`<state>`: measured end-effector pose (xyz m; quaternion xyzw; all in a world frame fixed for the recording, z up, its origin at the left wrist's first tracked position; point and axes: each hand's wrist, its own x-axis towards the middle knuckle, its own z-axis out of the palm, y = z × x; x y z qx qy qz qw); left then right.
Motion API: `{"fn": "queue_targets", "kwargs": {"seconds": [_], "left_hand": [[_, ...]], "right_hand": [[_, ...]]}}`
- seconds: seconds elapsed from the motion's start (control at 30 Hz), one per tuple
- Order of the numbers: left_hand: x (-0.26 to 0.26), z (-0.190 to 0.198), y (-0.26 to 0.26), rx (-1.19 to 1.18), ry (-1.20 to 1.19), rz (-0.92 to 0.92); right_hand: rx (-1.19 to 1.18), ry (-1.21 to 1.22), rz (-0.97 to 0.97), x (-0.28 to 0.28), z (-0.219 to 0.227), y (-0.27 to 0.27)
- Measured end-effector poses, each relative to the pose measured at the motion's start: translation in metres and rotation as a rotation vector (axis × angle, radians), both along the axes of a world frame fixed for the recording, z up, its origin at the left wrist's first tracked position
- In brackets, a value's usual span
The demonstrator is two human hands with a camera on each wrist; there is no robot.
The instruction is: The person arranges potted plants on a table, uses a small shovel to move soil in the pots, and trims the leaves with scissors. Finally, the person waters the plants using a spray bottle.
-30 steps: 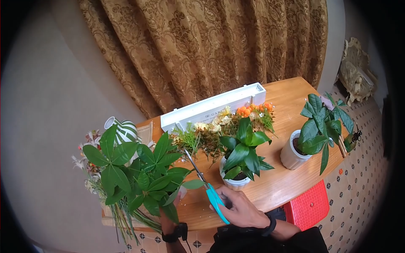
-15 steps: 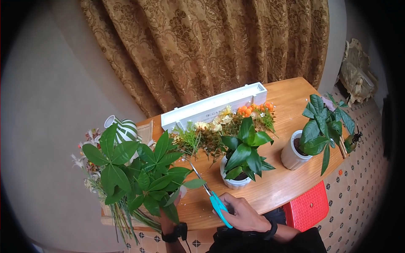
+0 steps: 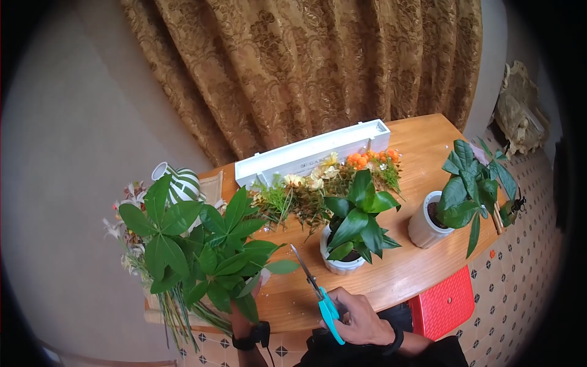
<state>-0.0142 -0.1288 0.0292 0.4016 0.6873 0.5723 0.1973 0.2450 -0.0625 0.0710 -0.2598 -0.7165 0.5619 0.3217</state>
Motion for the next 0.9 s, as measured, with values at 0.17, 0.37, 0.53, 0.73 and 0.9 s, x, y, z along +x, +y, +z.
{"fn": "queue_targets", "kwargs": {"seconds": [0.17, 0.37, 0.53, 0.73, 0.9], "left_hand": [[-0.022, -0.045, -0.012, -0.213, -0.124, 0.298], [-0.051, -0.102, -0.024, -0.256, 0.259, 0.234], [-0.061, -0.113, -0.016, -0.175, 0.354, 0.278], [-0.055, -0.114, -0.023, -0.197, 0.0, 0.192], [-0.031, -0.062, -0.017, -0.386, -0.119, 0.137]], "right_hand": [[-0.022, 0.009, 0.009, 0.0, -0.001, 0.0], [0.042, 0.078, 0.006, 0.008, -0.006, -0.001], [-0.013, 0.135, 0.222, 0.007, 0.012, -0.001], [-0.236, 0.143, 0.386, -0.024, 0.018, 0.008], [-0.331, 0.131, 0.393, -0.034, 0.019, 0.007]]}}
